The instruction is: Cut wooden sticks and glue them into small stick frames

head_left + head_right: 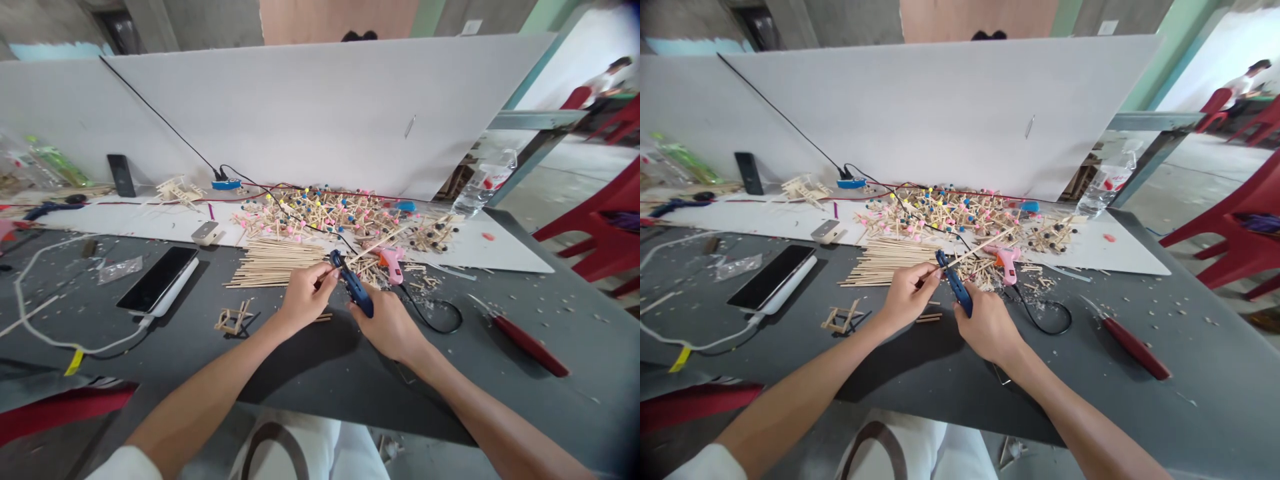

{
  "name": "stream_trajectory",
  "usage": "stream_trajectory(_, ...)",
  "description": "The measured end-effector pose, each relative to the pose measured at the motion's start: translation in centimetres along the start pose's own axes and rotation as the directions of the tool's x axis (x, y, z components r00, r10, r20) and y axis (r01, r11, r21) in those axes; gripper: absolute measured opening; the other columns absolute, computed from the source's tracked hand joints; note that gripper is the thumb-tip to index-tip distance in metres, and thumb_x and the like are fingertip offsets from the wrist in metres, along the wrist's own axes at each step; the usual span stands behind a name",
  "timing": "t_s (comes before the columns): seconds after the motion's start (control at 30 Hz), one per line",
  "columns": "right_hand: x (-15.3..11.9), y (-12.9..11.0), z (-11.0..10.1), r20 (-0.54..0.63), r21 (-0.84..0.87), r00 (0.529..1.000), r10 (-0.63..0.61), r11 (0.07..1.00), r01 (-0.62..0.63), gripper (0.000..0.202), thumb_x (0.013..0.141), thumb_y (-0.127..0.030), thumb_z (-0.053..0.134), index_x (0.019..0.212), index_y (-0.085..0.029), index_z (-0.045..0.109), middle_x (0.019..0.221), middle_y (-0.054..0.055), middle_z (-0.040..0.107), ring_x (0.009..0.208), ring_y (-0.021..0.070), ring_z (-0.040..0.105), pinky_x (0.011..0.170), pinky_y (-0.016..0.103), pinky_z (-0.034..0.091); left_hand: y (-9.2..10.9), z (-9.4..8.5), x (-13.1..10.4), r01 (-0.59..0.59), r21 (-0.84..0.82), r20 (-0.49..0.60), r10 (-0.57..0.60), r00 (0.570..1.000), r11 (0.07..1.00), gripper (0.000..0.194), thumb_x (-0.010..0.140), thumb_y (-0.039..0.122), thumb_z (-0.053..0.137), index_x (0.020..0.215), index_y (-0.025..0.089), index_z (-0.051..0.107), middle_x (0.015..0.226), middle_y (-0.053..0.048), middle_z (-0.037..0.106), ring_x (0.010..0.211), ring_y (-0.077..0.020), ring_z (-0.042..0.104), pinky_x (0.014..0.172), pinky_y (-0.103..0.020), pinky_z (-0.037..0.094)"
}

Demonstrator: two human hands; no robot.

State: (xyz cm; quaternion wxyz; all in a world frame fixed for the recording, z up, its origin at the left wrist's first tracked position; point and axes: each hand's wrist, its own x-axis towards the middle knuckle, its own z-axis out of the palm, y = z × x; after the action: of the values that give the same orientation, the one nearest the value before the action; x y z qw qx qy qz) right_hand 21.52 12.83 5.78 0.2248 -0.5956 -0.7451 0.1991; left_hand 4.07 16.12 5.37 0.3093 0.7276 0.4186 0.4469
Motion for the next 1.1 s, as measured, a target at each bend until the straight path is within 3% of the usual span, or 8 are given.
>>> stream_trajectory(0.27,0.0,-0.1,0.0,-0.028,0.062,0.999,-0.042,0.997,0.043,0.010,0.085,-0.029,0.053,0.082,-0.020,0.055,0.064,-0.001,0.056,0.056,0.0140,0.045,0.057,0.026,0.030,0.1,-0.1,0.1,0.006,-0.002,-0.031,-0.006,1.000,1.000,0.041,0.095,0.042,0.047,0.063,0.016,0.047,0.053,0.004,0.037,0.048,-0.0079,0.034,0.048,-0.023,0.023)
stream_trajectory(0.5,-0.4,-0.3,-0.7,-0.057,0.142,0.993,-0.106,0.983,0.114,0.015,0.086,-0.033,0.055,0.079,-0.020,0.054,0.064,-0.003,0.052,0.057,0.0127,0.043,0.056,0.025,0.030,0.6,-0.2,0.1,0.190,-0.324,0.085,-0.171,0.982,0.927,0.041,0.094,0.053,0.045,0.072,0.018,0.049,0.045,0.008,0.032,0.037,-0.0070,0.033,0.041,-0.021,0.025)
stream_trajectory(0.67,-0.5,-0.3,-0.8,-0.071,0.168,0.991,-0.117,0.978,0.128,0.016,0.087,-0.034,0.054,0.081,-0.020,0.054,0.063,-0.003,0.052,0.056,0.0127,0.043,0.055,0.025,0.030,0.6,-0.7,0.1,0.091,-0.205,-0.001,-0.094,0.996,0.975,0.039,0.092,0.048,0.053,0.069,0.016,0.053,0.049,0.004,0.042,0.043,-0.0073,0.039,0.044,-0.022,0.027)
stream_trajectory(0.87,-0.6,-0.4,-0.8,-0.074,0.129,0.988,-0.134,0.981,0.143,0.013,0.086,-0.032,0.055,0.080,-0.020,0.054,0.065,-0.002,0.055,0.058,0.0134,0.045,0.056,0.025,0.031,0.6,-0.7,0.0,0.024,-0.113,-0.063,-0.031,0.998,0.993,0.032,0.091,0.043,0.055,0.075,0.016,0.060,0.050,0.004,0.044,0.046,-0.0084,0.039,0.044,-0.023,0.025)
stream_trajectory(1.1,-0.4,-0.4,-0.7,-0.067,0.093,0.992,-0.111,0.989,0.117,0.013,0.086,-0.032,0.054,0.081,-0.020,0.053,0.064,-0.002,0.054,0.056,0.0137,0.044,0.056,0.025,0.030,0.7,-0.7,0.1,-0.004,-0.072,-0.064,-0.001,0.998,0.997,0.031,0.091,0.041,0.054,0.076,0.015,0.062,0.054,0.003,0.044,0.048,-0.0085,0.037,0.046,-0.022,0.025)
